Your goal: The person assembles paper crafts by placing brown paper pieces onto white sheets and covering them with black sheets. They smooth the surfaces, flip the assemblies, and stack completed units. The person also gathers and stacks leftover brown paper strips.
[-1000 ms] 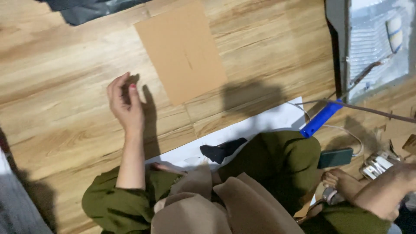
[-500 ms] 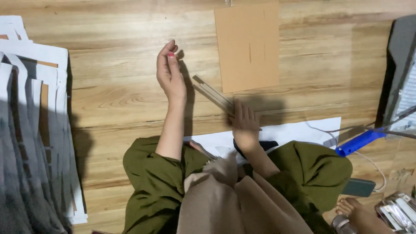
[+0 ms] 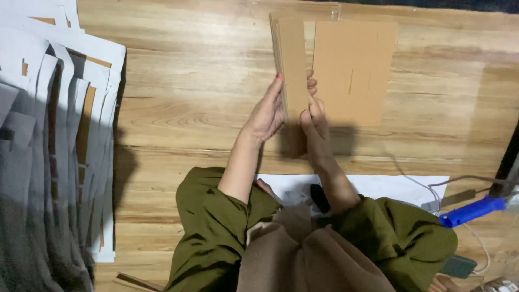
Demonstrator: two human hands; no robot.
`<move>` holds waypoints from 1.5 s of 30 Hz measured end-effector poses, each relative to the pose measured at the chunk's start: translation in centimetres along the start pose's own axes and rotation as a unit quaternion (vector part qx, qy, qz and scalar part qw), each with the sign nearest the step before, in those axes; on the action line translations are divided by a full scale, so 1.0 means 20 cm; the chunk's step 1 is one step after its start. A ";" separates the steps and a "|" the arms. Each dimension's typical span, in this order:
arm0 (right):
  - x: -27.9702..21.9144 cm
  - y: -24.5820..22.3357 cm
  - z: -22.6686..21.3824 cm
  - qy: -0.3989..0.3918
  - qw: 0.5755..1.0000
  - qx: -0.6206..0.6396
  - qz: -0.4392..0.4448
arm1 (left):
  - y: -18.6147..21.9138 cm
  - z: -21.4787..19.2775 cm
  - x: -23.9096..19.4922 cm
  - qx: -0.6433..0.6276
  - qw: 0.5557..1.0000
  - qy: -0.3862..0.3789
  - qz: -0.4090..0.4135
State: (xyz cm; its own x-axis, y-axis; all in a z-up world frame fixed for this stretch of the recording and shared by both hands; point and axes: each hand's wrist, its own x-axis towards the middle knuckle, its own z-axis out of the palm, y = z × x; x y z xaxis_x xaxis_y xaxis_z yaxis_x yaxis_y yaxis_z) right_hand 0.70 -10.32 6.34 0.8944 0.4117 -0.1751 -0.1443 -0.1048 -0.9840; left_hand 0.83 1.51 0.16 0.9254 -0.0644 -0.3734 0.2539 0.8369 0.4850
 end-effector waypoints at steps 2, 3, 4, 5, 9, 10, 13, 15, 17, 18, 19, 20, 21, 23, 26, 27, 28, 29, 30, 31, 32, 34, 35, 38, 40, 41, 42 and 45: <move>-0.02 0.05 -0.01 0.015 0.999 -0.045 -0.013 | 0.03 0.06 -0.04 0.056 0.998 0.038 -0.008; -0.03 0.07 -0.02 0.031 0.995 -0.089 -0.028 | 0.05 0.09 -0.06 0.113 0.991 0.073 -0.016; -0.04 0.09 -0.02 0.031 0.995 -0.090 -0.026 | 0.07 0.14 -0.07 0.112 0.991 0.074 -0.018; -0.04 0.12 -0.02 0.055 0.985 -0.155 -0.052 | 0.09 0.18 -0.09 0.107 0.990 0.086 -0.006; -0.03 0.05 0.02 0.016 0.994 -0.065 -0.090 | 0.14 0.26 -0.13 0.085 0.990 0.108 0.005; -0.03 0.08 0.00 0.015 0.994 -0.065 -0.092 | 0.02 0.05 -0.03 0.085 0.991 0.107 0.006; -0.02 0.12 -0.03 0.126 0.956 -0.216 -0.150 | -0.18 -0.22 0.07 0.039 0.994 0.096 0.015; -0.01 0.11 -0.05 0.133 0.971 -0.166 -0.110 | -0.03 0.01 0.02 0.028 0.996 0.051 0.068; 0.00 0.14 -0.06 0.143 0.973 -0.159 -0.090 | -0.02 0.02 0.01 0.050 0.994 0.045 0.081; 0.00 0.15 -0.06 0.151 0.974 -0.150 -0.073 | -0.01 0.02 0.01 0.073 0.992 0.040 0.096; 0.01 0.12 -0.03 0.152 0.974 -0.151 -0.072 | -0.01 0.03 0.01 0.072 0.992 0.040 0.094; 0.01 0.10 0.00 0.165 0.982 -0.078 -0.043 | -0.01 0.03 0.01 0.066 0.991 0.056 0.102; 0.02 0.07 0.04 0.176 0.984 -0.005 -0.014 | -0.01 0.03 0.01 0.060 0.989 0.073 0.109; 0.02 0.16 -0.01 0.194 0.980 0.044 -0.001 | -0.06 -0.04 0.05 0.075 0.989 0.076 0.101; 0.05 0.09 -0.04 0.219 0.967 0.132 0.022 | -0.05 -0.03 0.04 0.100 0.986 0.088 0.100; 0.06 0.04 -0.04 0.229 0.958 0.170 0.030 | -0.04 -0.01 0.03 0.111 0.983 0.095 0.107; 0.08 0.15 -0.12 0.228 0.958 0.170 0.031 | -0.02 -0.01 0.04 0.110 0.983 0.096 0.107; 0.10 0.25 -0.19 0.254 0.961 0.110 0.013 | -0.01 -0.01 0.05 0.123 0.975 0.130 0.130; 0.12 0.36 -0.27 0.278 0.959 0.050 -0.005 | 0.00 -0.01 0.05 0.135 0.965 0.164 0.151; 0.14 0.37 -0.25 0.278 0.959 0.049 -0.005 | -0.01 -0.07 0.07 0.134 0.966 0.164 0.150; 0.16 0.38 -0.24 0.284 0.956 -0.071 -0.033 | -0.02 -0.12 0.08 0.123 0.958 0.205 0.158; 0.19 0.43 -0.22 0.286 0.937 -0.190 -0.063 | -0.03 -0.17 0.10 0.111 0.949 0.243 0.169; 0.20 0.47 -0.22 0.282 0.913 -0.291 -0.045 | -0.02 -0.17 0.10 0.103 0.948 0.254 0.165; 0.19 0.50 -0.21 0.270 0.882 -0.385 -0.015 | -0.03 -0.18 0.11 0.102 0.946 0.263 0.158; 0.17 0.46 -0.19 0.267 0.885 -0.382 -0.006 | -0.05 -0.18 0.11 0.109 0.947 0.259 0.156; 0.15 0.42 -0.17 0.264 0.892 -0.367 0.000 | -0.05 -0.19 0.11 0.121 0.946 0.261 0.151; 0.14 0.38 -0.15 0.260 0.899 -0.352 0.002 | -0.04 -0.19 0.12 0.133 0.944 0.263 0.149; 0.12 0.33 -0.15 0.227 0.922 -0.311 -0.035 | -0.04 -0.19 0.12 0.160 0.937 0.269 0.155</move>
State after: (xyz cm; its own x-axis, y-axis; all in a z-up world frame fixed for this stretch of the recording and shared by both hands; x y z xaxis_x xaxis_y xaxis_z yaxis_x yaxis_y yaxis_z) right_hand 3.21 -12.63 -0.43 0.9978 0.0296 0.0595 0.0645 -0.6504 -0.7569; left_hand 1.81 2.77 -4.14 0.7153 0.5100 -0.4777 0.1469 0.5586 0.8163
